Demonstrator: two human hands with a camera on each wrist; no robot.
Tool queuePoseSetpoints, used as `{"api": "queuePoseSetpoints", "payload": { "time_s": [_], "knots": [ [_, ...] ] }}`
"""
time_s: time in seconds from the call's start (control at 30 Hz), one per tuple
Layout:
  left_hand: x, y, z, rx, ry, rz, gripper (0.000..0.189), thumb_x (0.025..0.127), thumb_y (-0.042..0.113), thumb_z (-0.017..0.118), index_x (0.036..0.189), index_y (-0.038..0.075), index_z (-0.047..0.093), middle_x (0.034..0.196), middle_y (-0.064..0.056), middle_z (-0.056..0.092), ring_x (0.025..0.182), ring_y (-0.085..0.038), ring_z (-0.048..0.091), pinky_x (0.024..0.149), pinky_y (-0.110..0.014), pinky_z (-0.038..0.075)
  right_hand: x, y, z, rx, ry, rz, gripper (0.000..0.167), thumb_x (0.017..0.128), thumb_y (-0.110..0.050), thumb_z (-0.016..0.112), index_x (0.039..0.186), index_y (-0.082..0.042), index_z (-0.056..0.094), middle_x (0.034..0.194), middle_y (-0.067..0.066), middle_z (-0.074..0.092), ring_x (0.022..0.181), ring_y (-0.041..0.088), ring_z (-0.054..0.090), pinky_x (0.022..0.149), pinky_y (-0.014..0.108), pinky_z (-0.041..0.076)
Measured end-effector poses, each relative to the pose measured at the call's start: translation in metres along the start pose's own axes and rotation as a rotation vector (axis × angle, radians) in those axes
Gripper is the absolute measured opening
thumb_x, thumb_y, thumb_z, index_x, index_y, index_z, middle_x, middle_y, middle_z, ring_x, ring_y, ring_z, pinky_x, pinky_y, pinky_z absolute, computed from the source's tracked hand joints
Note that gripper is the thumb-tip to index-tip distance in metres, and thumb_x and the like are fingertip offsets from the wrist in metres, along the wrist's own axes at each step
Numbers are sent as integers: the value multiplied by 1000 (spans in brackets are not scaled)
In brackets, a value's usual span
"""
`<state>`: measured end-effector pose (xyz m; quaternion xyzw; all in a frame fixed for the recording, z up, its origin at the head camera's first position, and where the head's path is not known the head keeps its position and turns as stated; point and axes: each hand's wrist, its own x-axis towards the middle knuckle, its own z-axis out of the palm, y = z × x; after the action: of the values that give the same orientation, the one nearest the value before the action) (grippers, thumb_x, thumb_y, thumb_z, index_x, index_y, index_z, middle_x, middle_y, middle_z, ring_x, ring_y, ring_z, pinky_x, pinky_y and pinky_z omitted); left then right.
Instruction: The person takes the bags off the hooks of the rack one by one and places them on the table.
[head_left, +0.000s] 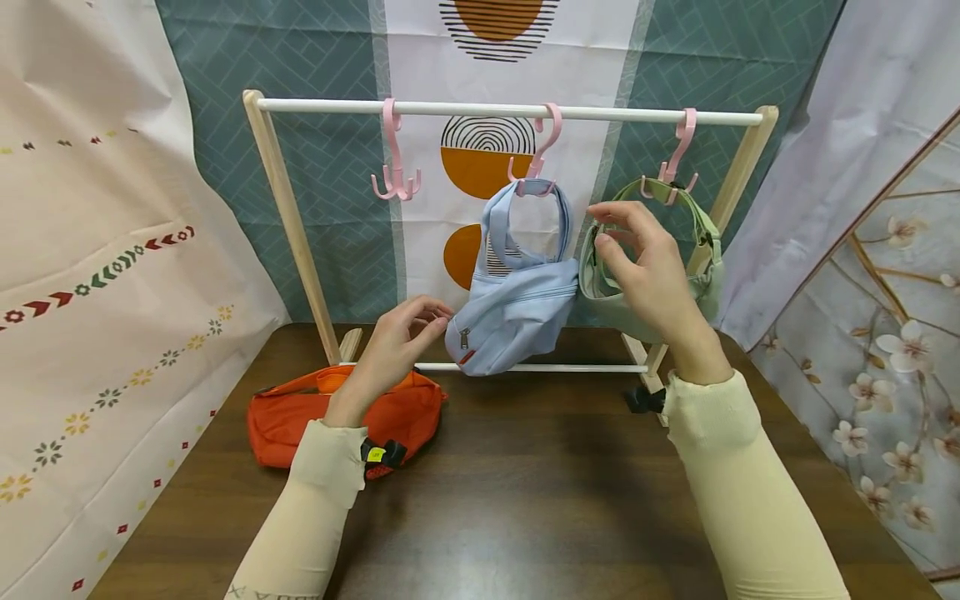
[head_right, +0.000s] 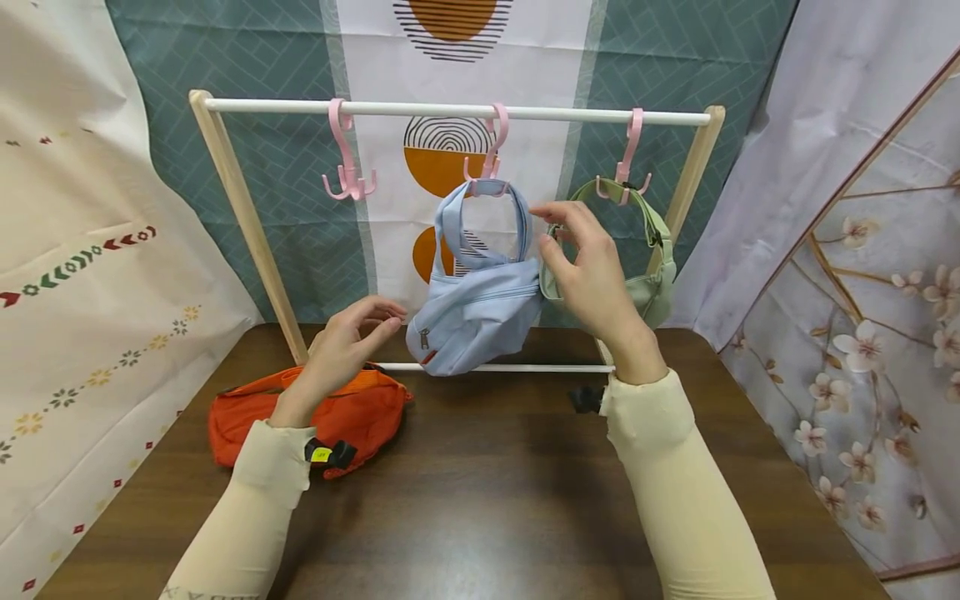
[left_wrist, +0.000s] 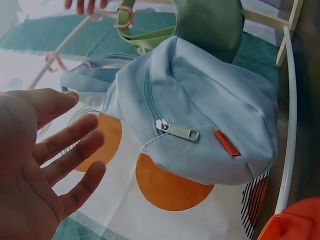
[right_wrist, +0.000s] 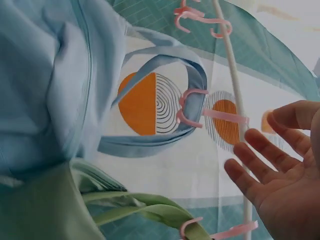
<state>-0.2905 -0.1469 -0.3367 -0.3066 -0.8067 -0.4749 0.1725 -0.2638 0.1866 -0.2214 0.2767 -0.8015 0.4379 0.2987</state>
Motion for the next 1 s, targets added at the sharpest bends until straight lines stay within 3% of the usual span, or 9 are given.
{"api": "queuePoseSetpoints", "payload": {
  "time_s": [0.17,0.27,0.5,0.83,1.0],
  "knots": [
    [2,0,5,11,50,65,16,103,10,65,118,5,71,117,-9,64,108,-27,60,96,-51,52,16,-3,-4,-78,-12,-43,34,104,-4,56,138,-2,62,139,13,58,135,24,50,116,45,38],
    [5,1,9,8,62,103,17,103,10,66,118,4,70,121,-9,61,115,-30,56,99,-51,48,24,-4,-7,-115,-20,-53,35,104,-3,57,139,-4,62,143,10,56,139,22,46,118,41,34],
    [17,10,12,34,71,138,20,104,18,65,123,10,69,132,-5,54,129,-23,48,108,-48,41,46,-4,-12,-180,-36,-116,41,102,-1,57,143,-5,58,152,10,49,145,19,41,120,32,28],
    [44,30,11,93,95,220,30,105,20,64,133,9,64,139,-8,50,134,-23,44,112,-46,38,81,-10,-10,-273,-69,-126,47,104,-7,57,151,-9,52,160,5,42,151,10,31,120,23,22],
    [50,38,12,108,95,220,30,106,22,61,134,10,65,140,-7,50,134,-21,43,111,-44,39,88,-10,-7,-311,-83,-120,48,105,-10,58,152,-11,51,160,2,41,152,8,29,121,23,21]
  ]
}}
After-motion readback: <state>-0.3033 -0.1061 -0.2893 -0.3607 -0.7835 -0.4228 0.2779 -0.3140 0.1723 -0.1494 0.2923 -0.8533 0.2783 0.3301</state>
